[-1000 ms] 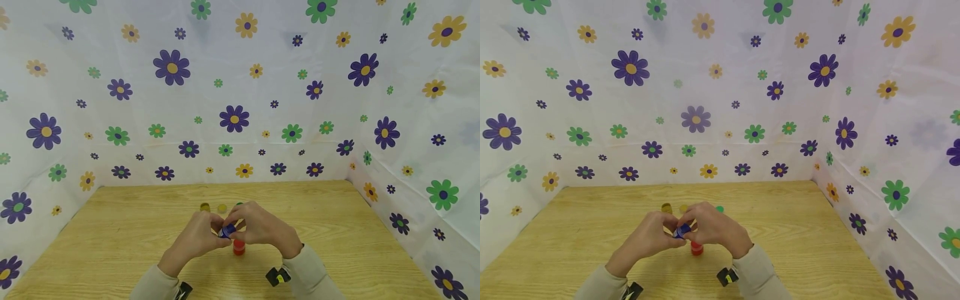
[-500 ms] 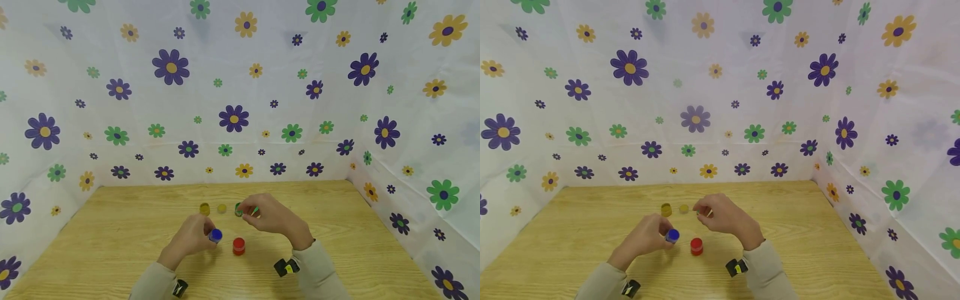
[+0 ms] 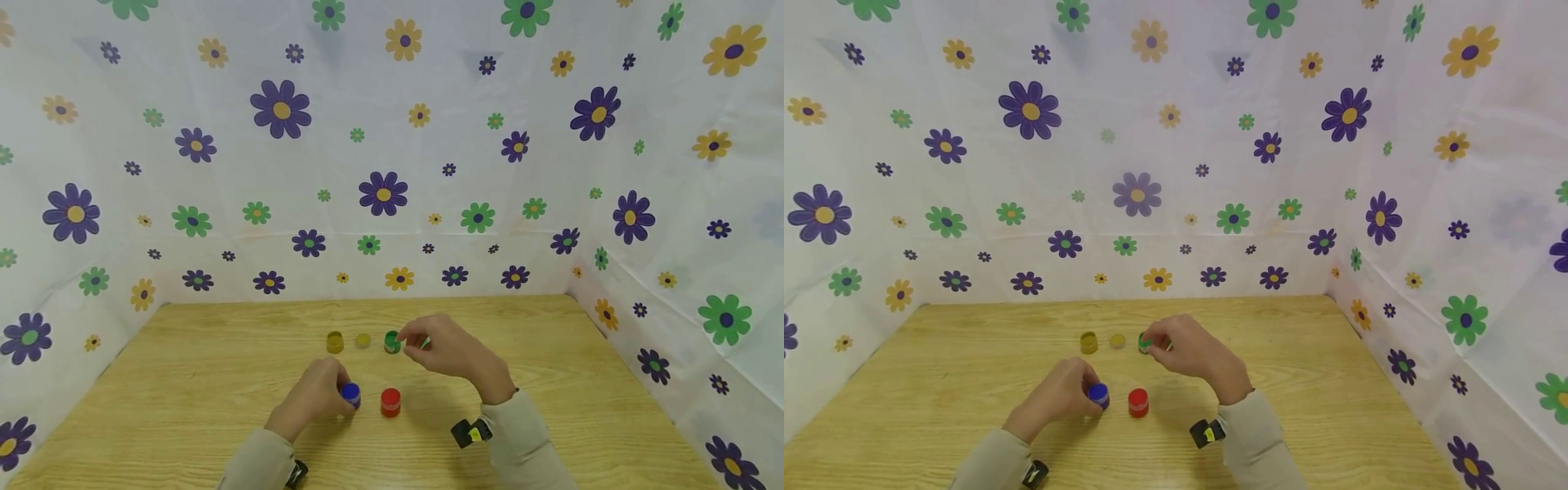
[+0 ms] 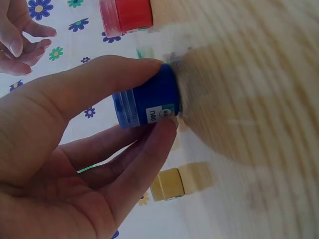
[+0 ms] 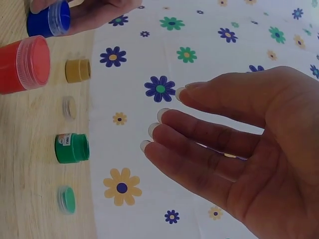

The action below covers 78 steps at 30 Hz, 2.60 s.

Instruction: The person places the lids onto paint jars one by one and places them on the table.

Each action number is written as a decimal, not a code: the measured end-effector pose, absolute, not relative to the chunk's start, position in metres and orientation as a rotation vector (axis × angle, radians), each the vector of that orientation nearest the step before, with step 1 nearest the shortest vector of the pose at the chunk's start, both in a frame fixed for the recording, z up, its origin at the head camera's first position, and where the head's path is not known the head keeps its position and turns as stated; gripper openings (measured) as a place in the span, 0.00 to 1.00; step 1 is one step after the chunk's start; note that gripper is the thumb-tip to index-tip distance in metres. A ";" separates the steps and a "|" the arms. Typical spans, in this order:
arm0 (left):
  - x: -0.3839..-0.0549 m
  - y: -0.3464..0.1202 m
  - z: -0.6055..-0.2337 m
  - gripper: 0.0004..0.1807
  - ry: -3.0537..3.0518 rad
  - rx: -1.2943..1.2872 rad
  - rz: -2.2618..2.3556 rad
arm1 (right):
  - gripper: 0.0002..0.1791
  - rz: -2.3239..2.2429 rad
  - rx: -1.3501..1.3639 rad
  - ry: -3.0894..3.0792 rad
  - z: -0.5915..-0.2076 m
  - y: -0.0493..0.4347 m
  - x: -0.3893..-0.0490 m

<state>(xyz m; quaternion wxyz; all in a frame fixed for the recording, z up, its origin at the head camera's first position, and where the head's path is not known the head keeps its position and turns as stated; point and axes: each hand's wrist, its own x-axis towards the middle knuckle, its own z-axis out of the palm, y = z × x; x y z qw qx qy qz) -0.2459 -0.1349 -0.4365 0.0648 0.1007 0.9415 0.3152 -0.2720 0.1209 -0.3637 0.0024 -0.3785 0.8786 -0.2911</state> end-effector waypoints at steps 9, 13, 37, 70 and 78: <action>-0.249 -0.145 -0.425 0.21 2.843 0.299 0.931 | 0.10 -0.888 -1.146 2.724 -0.368 0.118 -0.274; -0.258 -0.162 -0.410 0.25 2.913 0.275 0.950 | 0.09 -0.865 -1.176 2.730 -0.370 0.116 -0.279; -0.348 -0.182 -0.443 0.22 2.773 0.138 1.109 | 0.11 -0.496 -1.109 2.672 -0.382 0.035 -0.357; -0.282 -0.173 -0.403 0.16 2.822 0.356 1.187 | 0.12 -0.262 -1.028 2.715 -0.395 0.008 -0.370; -0.261 -0.160 -0.395 0.16 2.802 0.434 1.192 | 0.10 -0.464 -1.097 2.713 -0.365 0.058 -0.331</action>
